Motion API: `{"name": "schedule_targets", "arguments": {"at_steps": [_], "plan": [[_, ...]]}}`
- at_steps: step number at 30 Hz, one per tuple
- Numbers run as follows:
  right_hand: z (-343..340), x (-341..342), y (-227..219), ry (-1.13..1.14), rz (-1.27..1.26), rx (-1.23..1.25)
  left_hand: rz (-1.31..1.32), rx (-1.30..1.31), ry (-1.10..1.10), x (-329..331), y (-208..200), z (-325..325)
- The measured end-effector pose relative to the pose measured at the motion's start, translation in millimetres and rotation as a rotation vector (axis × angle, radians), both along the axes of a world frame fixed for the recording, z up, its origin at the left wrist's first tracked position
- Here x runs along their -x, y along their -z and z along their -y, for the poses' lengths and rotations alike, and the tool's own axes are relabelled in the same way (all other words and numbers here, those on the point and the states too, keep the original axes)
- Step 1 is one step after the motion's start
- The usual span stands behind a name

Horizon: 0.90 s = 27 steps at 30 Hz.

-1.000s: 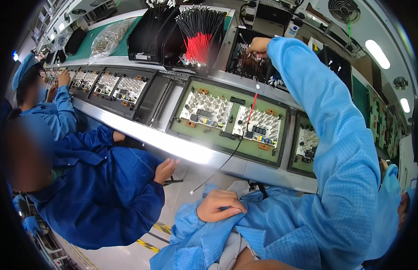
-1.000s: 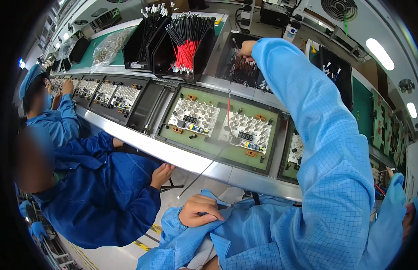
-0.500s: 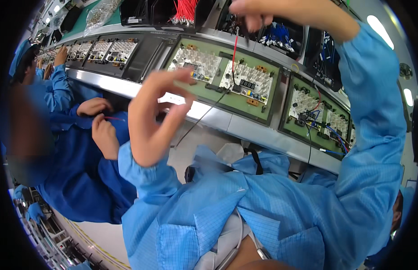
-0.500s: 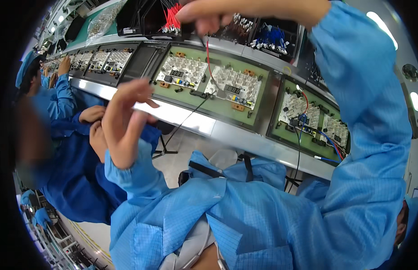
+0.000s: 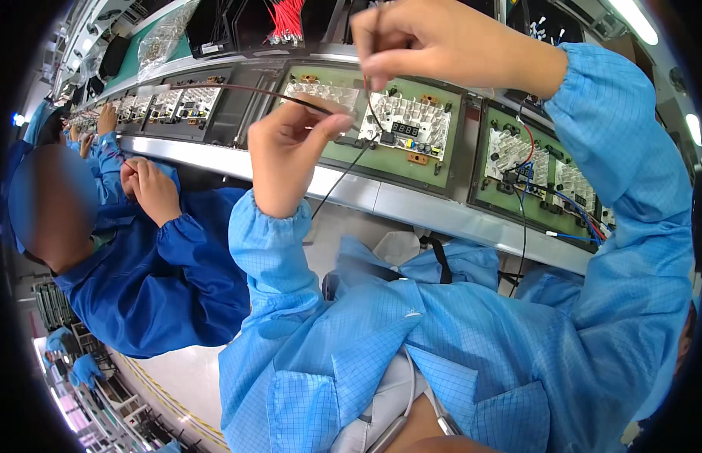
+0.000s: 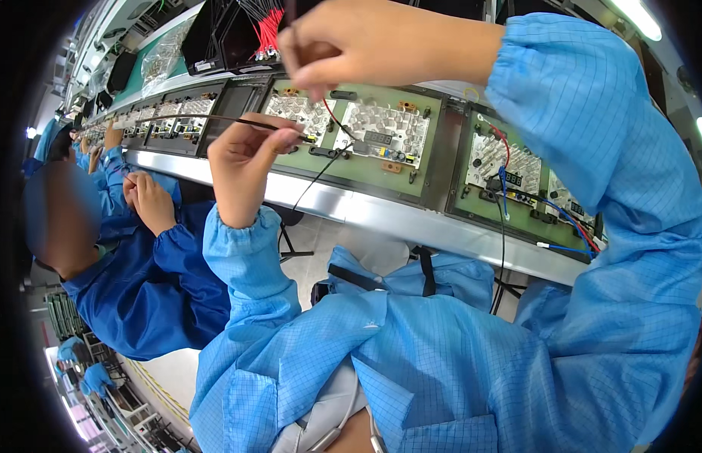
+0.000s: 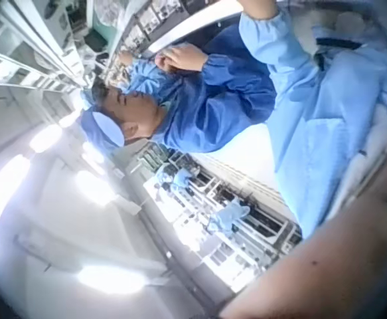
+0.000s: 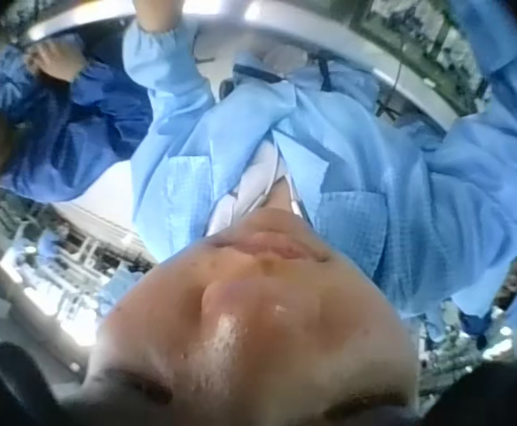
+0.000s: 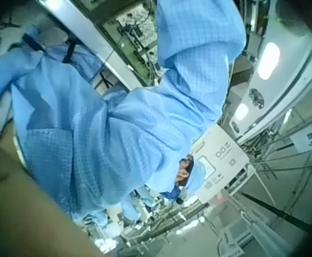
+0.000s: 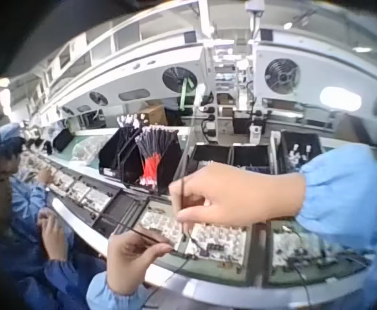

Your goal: Assembling and connecting wires to electronic circuit boards at a manual assembly station.

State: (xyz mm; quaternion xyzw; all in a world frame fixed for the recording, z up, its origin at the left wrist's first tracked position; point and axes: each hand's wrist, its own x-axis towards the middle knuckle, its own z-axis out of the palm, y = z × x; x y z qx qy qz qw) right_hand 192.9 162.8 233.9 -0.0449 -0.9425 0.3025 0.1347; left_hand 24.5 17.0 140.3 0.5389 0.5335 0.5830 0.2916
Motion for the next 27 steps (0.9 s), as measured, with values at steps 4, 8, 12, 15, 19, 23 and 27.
{"name": "schedule_targets", "arguments": {"at_steps": [4,8,12,15,19,23,27], "plan": [[-10.5,-16.6,25.1,-0.057,0.318,-0.012,-0.219,0.022,0.122,-7.2,9.5,-3.3],[-9.6,-25.6,66.6,-0.024,0.348,-0.054,-0.388,0.004,0.083,-10.0,23.4,-11.5],[-6.9,-25.4,79.8,-0.002,0.335,0.000,-0.461,0.024,-0.049,2.4,25.6,1.1],[-9.2,-28.6,83.5,0.009,0.301,-0.025,-0.485,0.083,-0.142,8.5,26.7,9.9],[-12.8,-29.6,88.2,0.033,0.338,-0.034,-0.408,0.044,-0.148,16.1,41.9,17.5],[-12.4,-32.6,87.4,0.037,0.379,-0.060,-0.438,0.037,-0.235,24.1,47.0,21.5],[-9.9,-32.1,88.8,0.043,0.390,-0.079,-0.457,-0.006,-0.313,37.9,56.5,19.0]]}}
